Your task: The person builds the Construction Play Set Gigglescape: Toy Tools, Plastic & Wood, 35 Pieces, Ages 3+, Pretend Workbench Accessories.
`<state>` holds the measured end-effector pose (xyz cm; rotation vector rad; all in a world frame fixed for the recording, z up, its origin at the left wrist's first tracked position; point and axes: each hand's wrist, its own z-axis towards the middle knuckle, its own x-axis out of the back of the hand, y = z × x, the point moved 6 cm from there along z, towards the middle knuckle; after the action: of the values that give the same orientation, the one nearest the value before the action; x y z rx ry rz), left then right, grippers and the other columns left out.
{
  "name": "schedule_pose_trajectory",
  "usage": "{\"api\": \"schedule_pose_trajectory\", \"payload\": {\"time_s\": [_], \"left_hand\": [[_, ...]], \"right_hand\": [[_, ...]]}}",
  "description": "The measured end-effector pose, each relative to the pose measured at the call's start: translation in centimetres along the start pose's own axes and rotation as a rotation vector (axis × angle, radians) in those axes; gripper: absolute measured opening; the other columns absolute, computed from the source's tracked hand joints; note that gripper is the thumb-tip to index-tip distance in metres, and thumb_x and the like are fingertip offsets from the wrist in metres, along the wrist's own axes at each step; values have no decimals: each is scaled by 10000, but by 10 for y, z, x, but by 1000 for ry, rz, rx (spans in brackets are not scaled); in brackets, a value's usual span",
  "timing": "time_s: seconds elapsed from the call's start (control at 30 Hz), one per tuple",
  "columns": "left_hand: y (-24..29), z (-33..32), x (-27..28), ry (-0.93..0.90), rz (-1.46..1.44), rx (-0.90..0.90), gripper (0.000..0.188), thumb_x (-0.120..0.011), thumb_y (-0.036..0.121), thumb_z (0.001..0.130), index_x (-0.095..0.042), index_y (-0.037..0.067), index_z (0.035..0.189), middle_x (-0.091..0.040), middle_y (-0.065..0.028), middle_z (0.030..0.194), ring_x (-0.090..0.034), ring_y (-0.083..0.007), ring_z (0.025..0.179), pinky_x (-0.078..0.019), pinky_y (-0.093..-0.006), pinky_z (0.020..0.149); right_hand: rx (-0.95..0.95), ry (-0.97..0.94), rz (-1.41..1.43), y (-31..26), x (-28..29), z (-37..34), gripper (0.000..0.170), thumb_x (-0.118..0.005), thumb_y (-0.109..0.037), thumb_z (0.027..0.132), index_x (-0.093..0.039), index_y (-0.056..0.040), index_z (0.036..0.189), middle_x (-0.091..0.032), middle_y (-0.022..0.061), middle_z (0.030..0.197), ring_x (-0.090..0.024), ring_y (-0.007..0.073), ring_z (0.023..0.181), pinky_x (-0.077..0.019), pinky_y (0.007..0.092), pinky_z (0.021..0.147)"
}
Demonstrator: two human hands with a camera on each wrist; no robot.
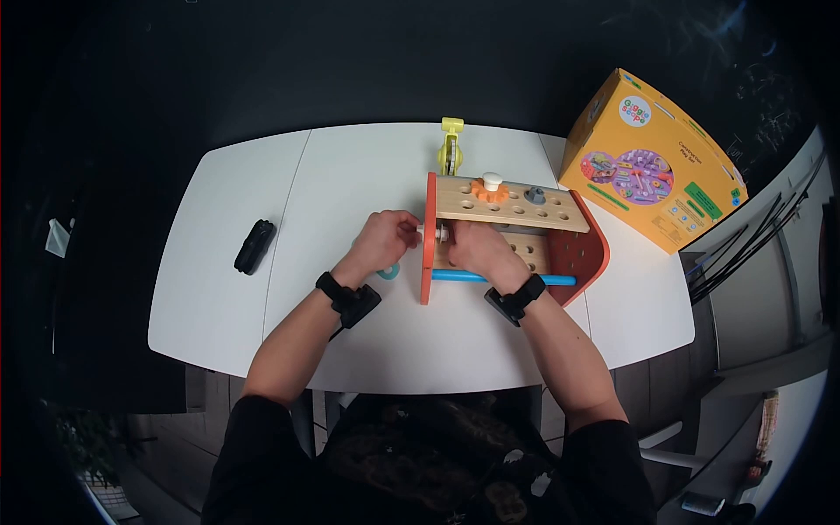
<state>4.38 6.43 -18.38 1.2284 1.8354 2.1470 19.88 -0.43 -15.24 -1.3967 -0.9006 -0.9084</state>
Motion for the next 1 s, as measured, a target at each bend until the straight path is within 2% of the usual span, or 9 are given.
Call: {"api": "schedule_pose_trajectory", "payload": {"time_s": [0.13, 0.33, 0.4, 0.6, 0.73, 0.8, 0.83, 0.9, 1.0], "left_hand": [[2, 0, 1, -1, 15, -17, 245, -671, 8, 877, -705, -42, 1115, -762, -135, 887, -734, -194, 808, -566, -315, 733], [6, -2, 1, -7, 35, 0, 275, -586, -57, 867, -694, -60, 1120, -765, -128, 880, -738, -194, 816, -565, -309, 740], [6, -1, 1, -6, 21, -17, 295, -555, -78, 859, -691, -61, 1121, -766, -123, 875, -738, -190, 811, -564, -304, 739], [9, -4, 2, -3, 32, 5, 282, -573, -70, 863, -695, -53, 1118, -766, -119, 872, -737, -183, 807, -563, -303, 732], [8, -3, 1, 8, 26, -4, 273, -584, -65, 865, -696, -52, 1113, -765, -118, 870, -736, -182, 807, -563, -302, 730], [8, -3, 1, 13, 42, -6, 269, -593, -60, 864, -695, -51, 1113, -767, -118, 875, -737, -182, 808, -565, -302, 734], [6, -2, 0, 11, 40, -6, 269, -593, -60, 864, -695, -51, 1113, -767, -118, 875, -737, -182, 808, -565, -302, 734], [4, 0, -1, 7, 33, -28, 270, -597, -56, 866, -695, -50, 1118, -768, -122, 885, -740, -185, 815, -567, -304, 743], [5, -1, 0, 1, 16, -16, 282, -581, -68, 862, -693, -53, 1120, -769, -125, 895, -743, -188, 822, -569, -305, 749]], "right_hand": [[49, -3, 12, 1, -1, 1, 333, -613, -103, 849, -643, 37, 1150, -697, 273, 1090, -675, 421, 1016, -552, 487, 895], [33, -53, 1, -1, 1, 2, 311, -634, -97, 837, -662, 19, 1124, -704, 257, 1074, -681, 411, 1010, -551, 485, 900], [2, -135, -67, 0, -3, 3, 302, -634, -83, 826, -672, 18, 1109, -707, 252, 1073, -684, 404, 1012, -552, 482, 900], [16, 43, -47, -2, 5, -1, 357, -632, -69, 821, -645, 10, 1169, -697, 250, 1121, -680, 397, 1034, -550, 483, 910], [48, 3, -2, 0, 1, 2, 384, -646, -72, 816, -632, 6, 1192, -690, 251, 1140, -676, 394, 1048, -554, 478, 904], [94, 79, 82, 4, -3, 3, 268, -656, -84, 800, -649, 15, 1049, -704, 235, 994, -672, 415, 940, -541, 482, 812], [91, 78, 82, 5, -2, 3, 268, -656, -84, 800, -649, 15, 1049, -704, 235, 994, -672, 415, 940, -541, 482, 812], [52, -63, -19, 6, -10, 7, 261, -643, -77, 797, -657, 26, 1037, -701, 248, 963, -672, 422, 933, -541, 489, 812], [33, -65, -30, 11, -18, 10, 256, -634, -72, 792, -657, 32, 1024, -697, 264, 939, -672, 430, 927, -541, 503, 803]]}}
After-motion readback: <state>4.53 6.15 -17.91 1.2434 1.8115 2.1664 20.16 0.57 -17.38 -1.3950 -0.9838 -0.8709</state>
